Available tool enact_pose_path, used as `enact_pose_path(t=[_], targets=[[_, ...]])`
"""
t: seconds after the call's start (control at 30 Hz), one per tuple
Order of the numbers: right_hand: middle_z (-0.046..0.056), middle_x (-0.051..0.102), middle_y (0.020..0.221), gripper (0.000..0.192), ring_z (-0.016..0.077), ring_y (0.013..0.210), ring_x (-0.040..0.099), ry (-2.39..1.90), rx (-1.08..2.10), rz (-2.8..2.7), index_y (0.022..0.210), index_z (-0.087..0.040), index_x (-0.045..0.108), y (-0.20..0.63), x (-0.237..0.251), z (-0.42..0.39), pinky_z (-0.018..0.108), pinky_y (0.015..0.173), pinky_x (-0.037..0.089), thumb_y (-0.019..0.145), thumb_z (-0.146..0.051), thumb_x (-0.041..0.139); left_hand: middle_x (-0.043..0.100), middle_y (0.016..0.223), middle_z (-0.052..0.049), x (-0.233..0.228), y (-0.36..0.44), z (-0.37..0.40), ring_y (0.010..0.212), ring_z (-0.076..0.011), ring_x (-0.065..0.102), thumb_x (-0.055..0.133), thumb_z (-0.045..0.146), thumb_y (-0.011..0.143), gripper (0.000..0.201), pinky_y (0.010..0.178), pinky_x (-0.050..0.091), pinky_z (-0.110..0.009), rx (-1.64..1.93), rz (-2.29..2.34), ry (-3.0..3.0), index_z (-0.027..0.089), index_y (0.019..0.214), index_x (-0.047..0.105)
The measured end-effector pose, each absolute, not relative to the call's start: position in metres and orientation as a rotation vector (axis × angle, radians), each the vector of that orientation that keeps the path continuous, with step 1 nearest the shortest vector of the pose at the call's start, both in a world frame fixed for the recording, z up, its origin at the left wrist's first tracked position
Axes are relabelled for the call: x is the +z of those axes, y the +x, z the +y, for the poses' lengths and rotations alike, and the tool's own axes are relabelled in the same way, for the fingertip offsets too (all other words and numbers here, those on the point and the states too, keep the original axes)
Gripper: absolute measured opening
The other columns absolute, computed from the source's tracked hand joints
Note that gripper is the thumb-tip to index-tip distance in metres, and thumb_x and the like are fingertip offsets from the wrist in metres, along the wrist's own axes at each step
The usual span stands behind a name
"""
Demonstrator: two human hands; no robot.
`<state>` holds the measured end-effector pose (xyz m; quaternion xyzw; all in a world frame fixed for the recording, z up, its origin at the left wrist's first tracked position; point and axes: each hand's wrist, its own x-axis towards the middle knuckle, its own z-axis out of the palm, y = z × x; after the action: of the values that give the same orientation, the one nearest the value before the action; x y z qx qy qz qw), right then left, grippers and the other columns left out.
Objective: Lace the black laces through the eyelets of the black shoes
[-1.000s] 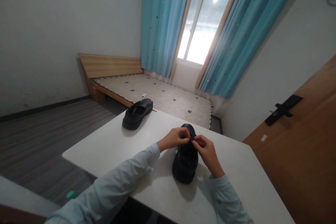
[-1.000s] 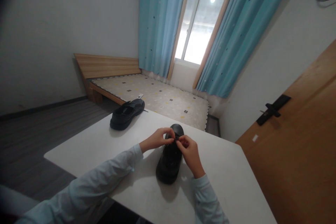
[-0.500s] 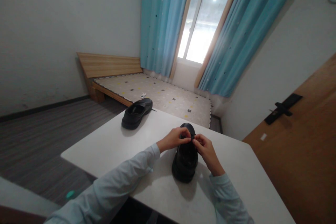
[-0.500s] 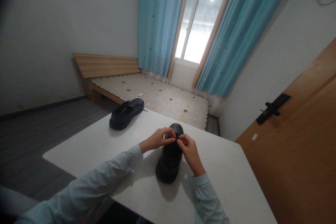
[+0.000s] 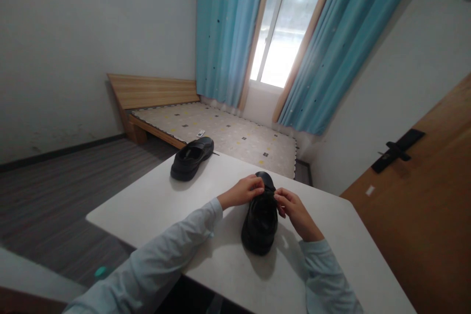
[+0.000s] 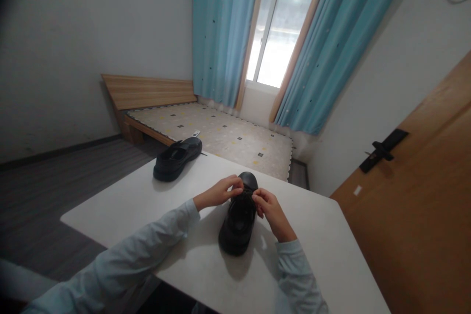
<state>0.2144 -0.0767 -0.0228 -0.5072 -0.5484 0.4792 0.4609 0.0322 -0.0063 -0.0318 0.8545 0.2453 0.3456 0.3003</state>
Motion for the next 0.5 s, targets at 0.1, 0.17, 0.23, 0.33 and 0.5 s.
enact_pose_path(t=[0.1,0.17,0.23,0.33,0.5], targets=[[-0.009,0.04,0.045,0.028,0.0047,0.036,0.031,-1.283,1.226,-1.328,0.066,-0.018,0.05,0.219,-0.024,-0.075,0.019,0.037,0.023,0.067,-0.042,0.064,0.048,0.076,0.0,-0.032,0.029,-0.003,0.072,-0.0122,0.047,0.049,0.03,0.085,0.019,0.07,0.039,-0.023,0.871,0.648,2.28,0.015,0.077,0.055],[-0.009,0.04,0.044,0.029,0.0048,0.036,0.031,-1.294,1.242,-1.343,0.066,-0.018,0.05,0.222,-0.026,-0.074,0.019,0.037,0.023,0.067,-0.043,0.064,0.047,0.077,0.0,-0.032,0.027,-0.001,0.073,-0.0125,0.047,0.048,0.031,0.086,0.02,0.071,0.039,-0.023,0.833,0.654,2.285,0.015,0.077,0.055],[-0.009,0.039,0.044,0.028,0.0049,0.036,0.031,-1.291,1.26,-1.357,0.067,-0.018,0.05,0.225,-0.027,-0.073,0.019,0.038,0.022,0.068,-0.043,0.063,0.047,0.077,0.0,-0.031,0.025,0.0,0.073,-0.0128,0.046,0.047,0.032,0.086,0.021,0.071,0.039,-0.023,0.793,0.666,2.286,0.015,0.078,0.056],[-0.01,0.038,0.044,0.028,0.0049,0.037,0.031,-1.284,1.296,-1.373,0.067,-0.018,0.05,0.229,-0.029,-0.073,0.019,0.039,0.022,0.07,-0.042,0.063,0.047,0.079,-0.001,-0.03,0.021,0.002,0.074,-0.0133,0.047,0.047,0.034,0.086,0.022,0.072,0.039,-0.024,0.728,0.683,2.288,0.015,0.079,0.057],[-0.009,0.04,0.046,0.03,0.0047,0.039,0.031,-1.281,1.344,-1.419,0.068,-0.018,0.05,0.235,-0.03,-0.074,0.02,0.04,0.023,0.07,-0.043,0.064,0.047,0.082,-0.002,-0.029,0.014,0.006,0.078,-0.0141,0.048,0.047,0.036,0.085,0.024,0.076,0.039,-0.025,0.643,0.64,2.314,0.015,0.079,0.057]])
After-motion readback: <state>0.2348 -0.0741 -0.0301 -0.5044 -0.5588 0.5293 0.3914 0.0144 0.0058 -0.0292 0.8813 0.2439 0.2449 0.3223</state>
